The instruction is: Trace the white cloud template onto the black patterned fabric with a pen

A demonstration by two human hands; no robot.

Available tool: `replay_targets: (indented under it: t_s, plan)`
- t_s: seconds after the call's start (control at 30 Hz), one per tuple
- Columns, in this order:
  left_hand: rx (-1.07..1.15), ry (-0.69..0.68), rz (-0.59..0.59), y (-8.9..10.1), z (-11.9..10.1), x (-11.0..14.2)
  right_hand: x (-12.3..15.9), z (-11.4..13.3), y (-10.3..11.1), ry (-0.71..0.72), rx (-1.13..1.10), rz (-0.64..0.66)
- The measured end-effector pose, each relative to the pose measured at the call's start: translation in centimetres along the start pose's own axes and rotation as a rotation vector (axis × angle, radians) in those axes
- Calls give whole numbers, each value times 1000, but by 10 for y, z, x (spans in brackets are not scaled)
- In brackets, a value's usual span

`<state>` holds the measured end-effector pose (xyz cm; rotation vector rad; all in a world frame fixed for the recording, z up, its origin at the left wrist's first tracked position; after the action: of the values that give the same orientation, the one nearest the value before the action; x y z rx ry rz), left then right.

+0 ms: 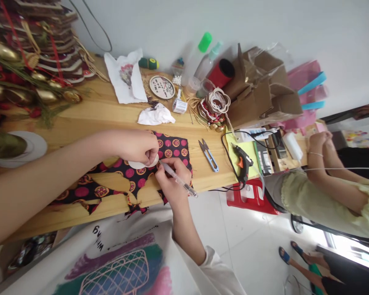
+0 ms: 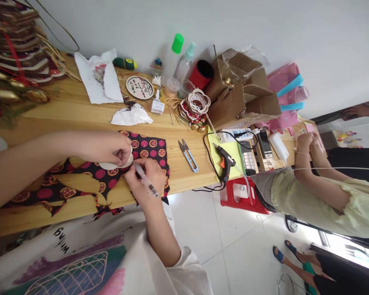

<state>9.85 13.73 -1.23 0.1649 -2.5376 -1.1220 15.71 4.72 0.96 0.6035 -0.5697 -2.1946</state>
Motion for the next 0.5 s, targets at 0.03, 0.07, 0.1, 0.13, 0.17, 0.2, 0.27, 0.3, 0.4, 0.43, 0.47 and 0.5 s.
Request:
replay_targets:
  t_s: [0.03, 0.07, 0.1, 0.13, 0.17, 0.2, 0.27, 0.3, 0.4, 0.43, 0.47, 0.5]
  plan:
    - [19, 22, 48, -4, 1, 1, 1, -1, 0, -4, -9, 6]
    - [34, 40, 80, -6, 1, 2, 1, -2, 0, -8, -19, 10]
    - [46, 43, 91, -6, 0, 2, 2, -3, 0, -12, -29, 14]
    - [54, 45, 92, -5, -1, 3, 2, -4, -1, -17, -38, 14]
    - [60, 44, 95, -4, -2, 3, 3, -6, -1, -26, -46, 11]
    - [64, 44, 99, -4, -3, 3, 3, -8, 0, -37, -51, 4]
    - [58, 44, 104, -3, -4, 4, 2, -11, 0, -60, -57, -11]
    - [48, 40, 102, -2, -5, 4, 2, -12, -1, -68, -57, -15]
    - [27, 26, 99, 0, -10, 4, 2, -13, -2, -67, -57, -13]
    - [27, 32, 101, 1, -11, 4, 2, -13, -2, -64, -57, -11]
    - [29, 45, 102, 2, -11, 5, 2, -13, -2, -62, -58, -8]
    - [32, 59, 103, 2, -12, 5, 2, -13, -2, -61, -58, -5]
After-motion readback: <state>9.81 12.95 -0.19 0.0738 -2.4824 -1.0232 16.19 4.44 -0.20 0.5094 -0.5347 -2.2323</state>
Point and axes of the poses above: each hand's wrist, its own x-axis away from the middle knuckle, its own y-axis out of the back of the hand, z = x × y, the point moved 10 cm from there along -x, towards the middle knuckle, and after that the axes turned 10 degrees about -z, right-handed, at the moved point
